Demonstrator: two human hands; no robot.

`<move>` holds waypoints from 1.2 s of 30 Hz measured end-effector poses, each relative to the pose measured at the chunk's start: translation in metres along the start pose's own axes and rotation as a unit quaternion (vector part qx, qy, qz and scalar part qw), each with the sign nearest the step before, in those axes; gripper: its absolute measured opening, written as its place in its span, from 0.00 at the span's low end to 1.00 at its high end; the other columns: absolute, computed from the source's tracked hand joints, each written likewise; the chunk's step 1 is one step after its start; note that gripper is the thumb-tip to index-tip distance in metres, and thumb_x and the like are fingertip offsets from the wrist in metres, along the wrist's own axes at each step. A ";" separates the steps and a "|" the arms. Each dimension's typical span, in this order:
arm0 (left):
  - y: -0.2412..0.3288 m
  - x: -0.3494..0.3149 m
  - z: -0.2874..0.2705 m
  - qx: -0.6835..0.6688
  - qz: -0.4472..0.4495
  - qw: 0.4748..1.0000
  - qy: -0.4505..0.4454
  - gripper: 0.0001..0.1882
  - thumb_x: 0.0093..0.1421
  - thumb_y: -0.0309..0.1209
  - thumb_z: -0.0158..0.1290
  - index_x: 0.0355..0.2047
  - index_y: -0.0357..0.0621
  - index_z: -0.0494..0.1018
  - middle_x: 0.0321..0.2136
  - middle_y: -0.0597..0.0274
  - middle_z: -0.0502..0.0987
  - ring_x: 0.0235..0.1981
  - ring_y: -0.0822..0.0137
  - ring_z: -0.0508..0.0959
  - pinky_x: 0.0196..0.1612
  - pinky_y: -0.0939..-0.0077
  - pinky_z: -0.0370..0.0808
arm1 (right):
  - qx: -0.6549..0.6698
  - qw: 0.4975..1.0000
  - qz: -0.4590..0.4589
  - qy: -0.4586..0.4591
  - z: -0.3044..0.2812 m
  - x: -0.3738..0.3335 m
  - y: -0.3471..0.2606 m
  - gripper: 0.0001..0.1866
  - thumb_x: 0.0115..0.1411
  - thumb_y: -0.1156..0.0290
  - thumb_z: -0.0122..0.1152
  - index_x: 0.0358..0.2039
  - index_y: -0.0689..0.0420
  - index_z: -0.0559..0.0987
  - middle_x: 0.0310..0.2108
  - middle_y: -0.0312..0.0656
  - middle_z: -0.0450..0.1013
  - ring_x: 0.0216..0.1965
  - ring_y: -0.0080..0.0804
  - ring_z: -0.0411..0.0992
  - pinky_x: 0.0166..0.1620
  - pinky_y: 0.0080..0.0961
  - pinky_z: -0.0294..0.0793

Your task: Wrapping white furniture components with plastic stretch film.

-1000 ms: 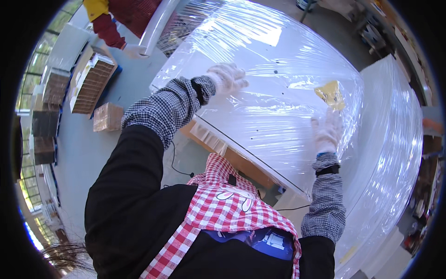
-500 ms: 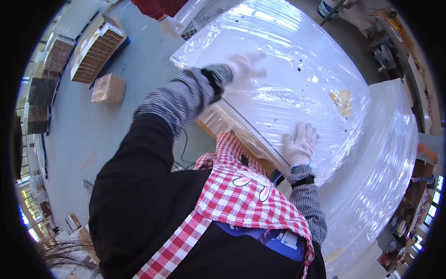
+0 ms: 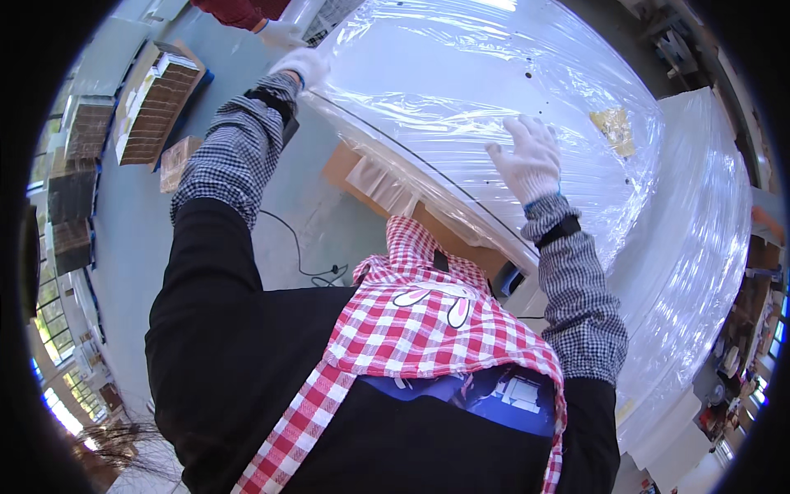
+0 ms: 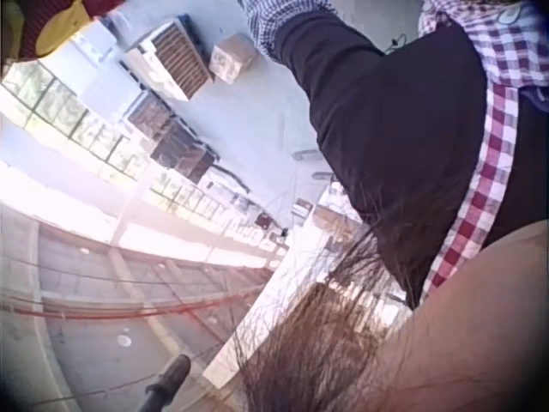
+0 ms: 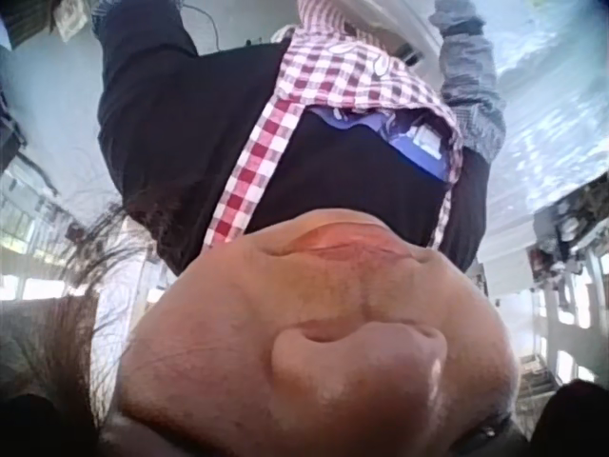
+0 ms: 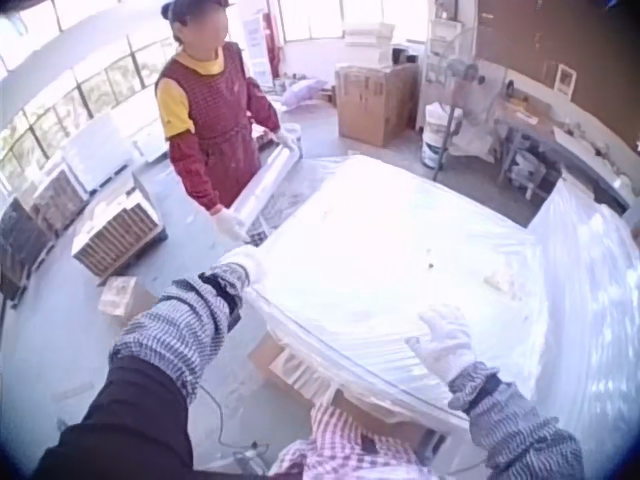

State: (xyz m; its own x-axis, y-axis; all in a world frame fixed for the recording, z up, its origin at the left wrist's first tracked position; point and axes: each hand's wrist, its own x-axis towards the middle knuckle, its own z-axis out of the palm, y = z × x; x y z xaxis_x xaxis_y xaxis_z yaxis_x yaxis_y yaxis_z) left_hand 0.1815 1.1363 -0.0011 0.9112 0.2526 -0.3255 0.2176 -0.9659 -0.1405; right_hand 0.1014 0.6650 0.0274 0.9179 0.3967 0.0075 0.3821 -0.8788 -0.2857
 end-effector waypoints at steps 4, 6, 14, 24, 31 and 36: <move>0.016 0.002 -0.060 0.138 0.056 0.988 0.047 0.27 0.66 0.46 0.43 0.58 0.44 0.72 0.59 0.46 0.71 0.59 0.48 0.72 0.61 0.56 0.68 | -0.055 0.997 0.056 -0.009 0.012 0.023 -0.004 0.36 0.57 0.46 0.62 0.61 0.53 0.72 0.64 0.50 0.64 0.68 0.46 0.57 0.71 0.42 0.49; -0.016 0.005 -0.061 -0.038 -0.017 0.990 0.134 0.28 0.66 0.50 0.43 0.60 0.50 0.71 0.61 0.46 0.69 0.61 0.49 0.70 0.63 0.56 0.65 | -0.063 0.997 0.043 -0.008 0.014 0.033 -0.015 0.37 0.57 0.45 0.62 0.62 0.52 0.70 0.65 0.50 0.64 0.69 0.46 0.56 0.71 0.42 0.48; -0.064 0.027 -0.058 -0.149 -0.182 0.948 0.213 0.35 0.62 0.55 0.43 0.63 0.48 0.67 0.63 0.43 0.65 0.64 0.45 0.66 0.66 0.56 0.62 | -0.064 0.964 0.077 -0.246 0.006 0.093 -0.040 0.30 0.58 0.50 0.61 0.57 0.51 0.76 0.58 0.50 0.71 0.60 0.47 0.68 0.64 0.44 0.63; -0.007 0.052 -0.063 0.005 -0.007 0.974 0.227 0.19 0.54 0.37 0.55 0.45 0.45 0.81 0.44 0.44 0.81 0.48 0.49 0.81 0.49 0.55 0.79 | 0.050 0.995 0.048 -0.076 -0.032 0.134 0.019 0.21 0.63 0.55 0.54 0.43 0.60 0.82 0.39 0.51 0.80 0.42 0.43 0.77 0.50 0.37 0.75; -0.018 0.055 -0.084 -0.279 -0.185 0.929 0.158 0.30 0.61 0.49 0.48 0.58 0.45 0.73 0.53 0.55 0.78 0.55 0.62 0.75 0.58 0.72 0.67 | -0.077 0.980 0.160 -0.091 -0.011 0.171 0.013 0.19 0.66 0.54 0.51 0.41 0.53 0.84 0.36 0.45 0.80 0.39 0.38 0.78 0.45 0.37 0.78; -0.003 -0.059 -0.113 0.064 0.190 0.896 0.396 0.13 0.58 0.33 0.55 0.44 0.48 0.78 0.39 0.58 0.78 0.49 0.58 0.75 0.54 0.67 0.72 | -0.132 0.982 0.138 0.007 0.011 0.175 0.018 0.19 0.69 0.54 0.44 0.48 0.52 0.78 0.47 0.46 0.77 0.42 0.40 0.77 0.47 0.40 0.78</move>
State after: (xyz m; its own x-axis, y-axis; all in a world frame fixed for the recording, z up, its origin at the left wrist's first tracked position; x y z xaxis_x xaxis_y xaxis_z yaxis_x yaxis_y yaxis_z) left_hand 0.1671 1.1177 0.1242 0.8850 -0.2615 0.3853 -0.1562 -0.9462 -0.2834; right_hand 0.2679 0.7217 0.0126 0.9911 0.1311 -0.0220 0.1307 -0.9912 -0.0207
